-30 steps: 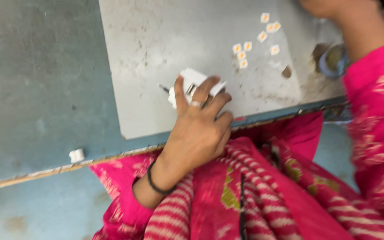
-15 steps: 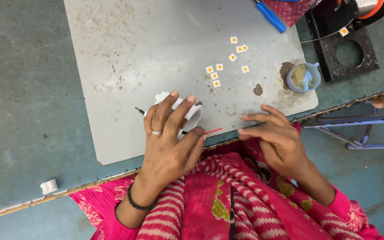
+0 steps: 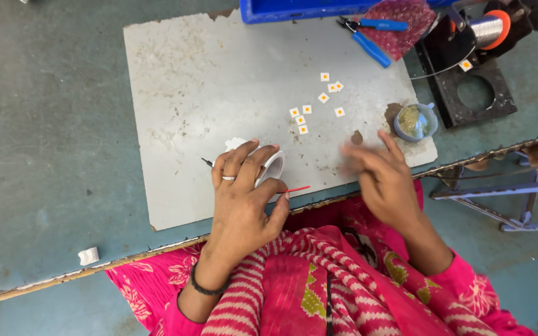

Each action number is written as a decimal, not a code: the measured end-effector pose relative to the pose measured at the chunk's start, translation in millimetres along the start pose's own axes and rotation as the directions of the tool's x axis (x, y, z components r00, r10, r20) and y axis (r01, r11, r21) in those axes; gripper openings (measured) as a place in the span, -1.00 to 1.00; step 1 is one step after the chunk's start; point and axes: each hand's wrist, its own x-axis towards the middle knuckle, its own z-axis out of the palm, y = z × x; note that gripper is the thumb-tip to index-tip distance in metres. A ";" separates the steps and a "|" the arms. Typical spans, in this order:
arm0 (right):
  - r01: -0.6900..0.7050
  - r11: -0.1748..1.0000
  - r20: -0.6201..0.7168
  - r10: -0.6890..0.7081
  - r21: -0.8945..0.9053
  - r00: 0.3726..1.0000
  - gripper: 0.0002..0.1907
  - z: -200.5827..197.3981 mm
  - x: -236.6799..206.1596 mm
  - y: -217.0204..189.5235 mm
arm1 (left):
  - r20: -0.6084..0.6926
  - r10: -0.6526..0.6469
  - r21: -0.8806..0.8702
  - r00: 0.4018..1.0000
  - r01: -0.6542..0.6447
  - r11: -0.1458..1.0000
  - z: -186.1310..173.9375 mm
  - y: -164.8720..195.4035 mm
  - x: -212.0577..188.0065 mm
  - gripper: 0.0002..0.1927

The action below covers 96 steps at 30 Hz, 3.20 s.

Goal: The person solders small LED chips onto the wires of a white light fixture housing using a soldering iron, dipping wire ends into a small cup of flux and trimming with pliers, then sets the finished housing aside and picks up another.

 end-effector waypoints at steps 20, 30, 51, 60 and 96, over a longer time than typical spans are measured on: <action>-0.216 0.961 -0.207 0.250 0.174 0.946 0.04 -19.7 -37.0 108.0 | 0.041 -0.138 0.016 0.990 0.137 0.990 7.1 12.9 1.6 -0.73; -0.303 0.945 -0.196 0.323 0.125 0.926 0.10 -18.6 -25.9 113.5 | 0.006 -0.204 0.077 0.979 0.203 0.976 16.8 22.5 7.8 -0.95; 0.101 0.910 -0.052 -0.087 0.403 0.995 0.15 28.2 -23.7 -23.5 | 0.025 -0.367 -0.081 0.930 0.368 0.926 18.0 26.2 10.6 -0.93; 0.208 0.910 -0.078 -0.193 0.358 0.978 0.20 30.7 -17.1 -21.4 | 0.028 -0.358 -0.096 0.933 0.358 0.929 16.6 26.2 11.9 -0.91; 0.214 0.916 -0.058 -0.207 0.340 0.977 0.20 35.5 -15.1 -24.9 | -0.008 -0.356 -0.072 0.934 0.355 0.932 19.9 24.8 12.8 -0.85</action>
